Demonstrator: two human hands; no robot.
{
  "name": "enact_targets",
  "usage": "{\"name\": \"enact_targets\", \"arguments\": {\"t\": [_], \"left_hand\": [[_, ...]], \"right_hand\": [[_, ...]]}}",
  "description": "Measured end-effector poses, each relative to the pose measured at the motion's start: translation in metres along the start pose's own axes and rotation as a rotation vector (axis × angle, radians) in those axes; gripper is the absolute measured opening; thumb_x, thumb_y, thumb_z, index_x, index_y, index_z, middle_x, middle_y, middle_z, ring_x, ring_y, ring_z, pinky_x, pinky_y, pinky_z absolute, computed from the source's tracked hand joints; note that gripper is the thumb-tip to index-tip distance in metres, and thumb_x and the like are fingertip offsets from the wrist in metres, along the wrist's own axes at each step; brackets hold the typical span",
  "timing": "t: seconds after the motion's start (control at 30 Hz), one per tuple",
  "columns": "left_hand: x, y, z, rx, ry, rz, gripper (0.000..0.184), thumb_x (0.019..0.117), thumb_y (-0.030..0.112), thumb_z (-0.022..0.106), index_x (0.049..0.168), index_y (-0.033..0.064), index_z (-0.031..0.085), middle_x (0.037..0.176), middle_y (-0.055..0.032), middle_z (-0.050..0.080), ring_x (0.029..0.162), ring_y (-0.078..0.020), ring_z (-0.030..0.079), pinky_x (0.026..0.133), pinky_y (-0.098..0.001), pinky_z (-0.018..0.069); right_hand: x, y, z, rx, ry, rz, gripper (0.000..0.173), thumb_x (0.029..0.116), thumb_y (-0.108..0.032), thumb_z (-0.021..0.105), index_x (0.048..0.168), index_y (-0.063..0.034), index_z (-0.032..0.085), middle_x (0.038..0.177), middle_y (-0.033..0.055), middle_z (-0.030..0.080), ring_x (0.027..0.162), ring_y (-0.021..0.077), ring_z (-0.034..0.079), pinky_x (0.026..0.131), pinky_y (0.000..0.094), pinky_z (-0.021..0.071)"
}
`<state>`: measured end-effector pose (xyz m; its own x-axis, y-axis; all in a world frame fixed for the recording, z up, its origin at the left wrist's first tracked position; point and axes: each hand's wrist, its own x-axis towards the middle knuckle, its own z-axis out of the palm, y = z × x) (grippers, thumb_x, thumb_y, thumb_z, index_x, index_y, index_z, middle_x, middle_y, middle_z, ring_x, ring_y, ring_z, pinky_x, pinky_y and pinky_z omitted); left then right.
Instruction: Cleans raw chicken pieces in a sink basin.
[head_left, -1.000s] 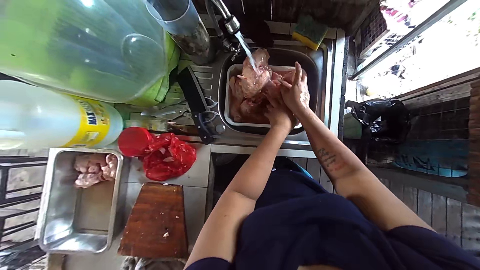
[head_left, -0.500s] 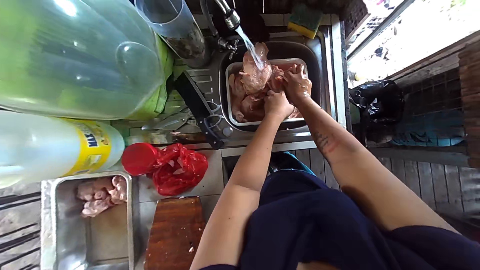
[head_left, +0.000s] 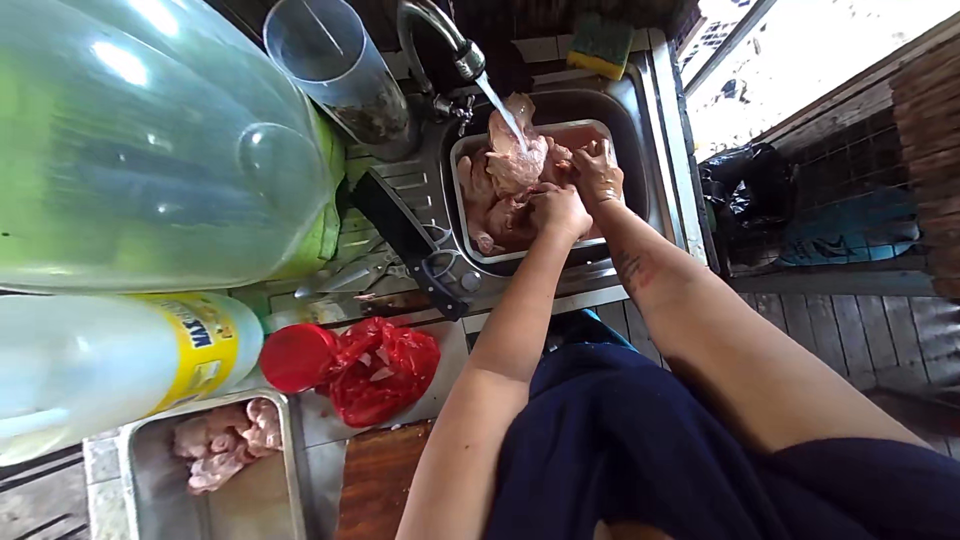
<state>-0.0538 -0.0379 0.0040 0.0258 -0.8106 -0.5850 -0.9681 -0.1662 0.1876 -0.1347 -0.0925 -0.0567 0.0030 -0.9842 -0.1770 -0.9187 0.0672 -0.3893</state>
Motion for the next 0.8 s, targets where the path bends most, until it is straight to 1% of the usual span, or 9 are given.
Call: {"name": "enact_targets", "arguments": {"t": [0.23, 0.37, 0.4, 0.47, 0.5, 0.6, 0.67, 0.73, 0.8], "left_hand": [[0.003, 0.005, 0.006, 0.062, 0.03, -0.004, 0.066, 0.0921, 0.036, 0.065, 0.144, -0.0006, 0.05, 0.147, -0.0386, 0.042, 0.13, -0.0559, 0.049, 0.095, -0.0667, 0.0488], [-0.01, -0.016, -0.005, -0.058, 0.021, 0.073, 0.085, 0.0854, 0.036, 0.071, 0.156, 0.0021, 0.037, 0.146, -0.0372, 0.045, 0.129, -0.0531, 0.051, 0.097, -0.066, 0.0485], [-0.011, -0.029, -0.013, -0.113, 0.025, 0.1, 0.085, 0.0856, 0.036, 0.073, 0.156, 0.0035, 0.038, 0.145, -0.0349, 0.047, 0.129, -0.0509, 0.054, 0.098, -0.0647, 0.0492], [-0.011, -0.046, -0.011, -0.175, 0.038, 0.135, 0.086, 0.0841, 0.035, 0.073, 0.158, 0.0075, 0.039, 0.144, -0.0332, 0.05, 0.124, -0.0488, 0.058, 0.094, -0.0625, 0.0522], [-0.011, -0.048, -0.008, -0.179, 0.034, 0.142, 0.086, 0.083, 0.034, 0.073, 0.158, 0.0087, 0.039, 0.143, -0.0319, 0.051, 0.123, -0.0475, 0.059, 0.093, -0.0613, 0.0532], [-0.009, -0.05, -0.008, -0.198, 0.016, 0.161, 0.088, 0.0818, 0.032, 0.074, 0.159, 0.0102, 0.038, 0.143, -0.0296, 0.052, 0.122, -0.0456, 0.06, 0.093, -0.0609, 0.0535], [-0.008, -0.057, -0.012, -0.233, 0.007, 0.178, 0.089, 0.0839, 0.033, 0.073, 0.161, 0.0114, 0.035, 0.147, -0.0287, 0.049, 0.123, -0.0452, 0.059, 0.095, -0.0608, 0.0518], [-0.009, -0.065, -0.011, -0.268, 0.014, 0.199, 0.093, 0.0844, 0.033, 0.073, 0.162, 0.0092, 0.029, 0.151, -0.0289, 0.046, 0.123, -0.0453, 0.06, 0.096, -0.0602, 0.0517], [-0.007, -0.072, -0.002, -0.309, 0.072, 0.228, 0.094, 0.0831, 0.032, 0.075, 0.162, 0.0075, 0.029, 0.152, -0.0281, 0.045, 0.123, -0.0432, 0.06, 0.097, -0.0582, 0.0523]], "right_hand": [[0.01, -0.011, -0.002, -0.099, -0.034, 0.059, 0.034, 0.0996, -0.02, 0.06, 0.132, -0.0155, 0.068, 0.153, 0.0232, 0.047, 0.128, 0.0439, 0.058, 0.093, 0.0621, 0.0528], [0.0, 0.005, 0.01, -0.159, -0.077, 0.025, 0.048, 0.1057, -0.028, 0.051, 0.153, -0.015, 0.049, 0.16, 0.023, 0.039, 0.145, 0.0448, 0.041, 0.11, 0.0651, 0.042], [0.003, 0.0, 0.015, -0.193, -0.072, 0.016, 0.051, 0.1055, -0.027, 0.051, 0.155, -0.0137, 0.046, 0.16, 0.0257, 0.037, 0.143, 0.0469, 0.042, 0.108, 0.0646, 0.0433], [0.009, -0.005, 0.023, -0.25, -0.099, 0.022, 0.053, 0.1058, -0.022, 0.05, 0.155, -0.0035, 0.042, 0.159, 0.0328, 0.033, 0.141, 0.0503, 0.043, 0.105, 0.0633, 0.0455], [0.009, -0.003, 0.025, -0.24, -0.138, 0.06, 0.055, 0.1052, -0.02, 0.051, 0.156, -0.0003, 0.04, 0.162, 0.0317, 0.028, 0.145, 0.0483, 0.039, 0.111, 0.0615, 0.042], [0.018, 0.005, 0.027, -0.307, -0.193, 0.039, 0.069, 0.1008, -0.023, 0.06, 0.161, -0.0067, 0.031, 0.165, 0.0311, 0.023, 0.149, 0.0489, 0.032, 0.114, 0.0642, 0.037], [0.027, 0.001, 0.024, -0.274, -0.184, 0.016, 0.064, 0.1034, -0.032, 0.055, 0.161, -0.0156, 0.034, 0.165, 0.03, 0.024, 0.147, 0.0503, 0.034, 0.112, 0.0661, 0.0374], [0.033, -0.004, 0.019, -0.204, -0.195, 0.023, 0.064, 0.1038, -0.041, 0.053, 0.161, -0.0166, 0.037, 0.166, 0.0281, 0.022, 0.151, 0.049, 0.028, 0.117, 0.0656, 0.0321], [0.042, -0.003, 0.018, -0.206, -0.142, -0.04, 0.061, 0.1033, -0.034, 0.054, 0.158, -0.0109, 0.04, 0.163, 0.0314, 0.027, 0.151, 0.0506, 0.025, 0.12, 0.0658, 0.0267]]}}
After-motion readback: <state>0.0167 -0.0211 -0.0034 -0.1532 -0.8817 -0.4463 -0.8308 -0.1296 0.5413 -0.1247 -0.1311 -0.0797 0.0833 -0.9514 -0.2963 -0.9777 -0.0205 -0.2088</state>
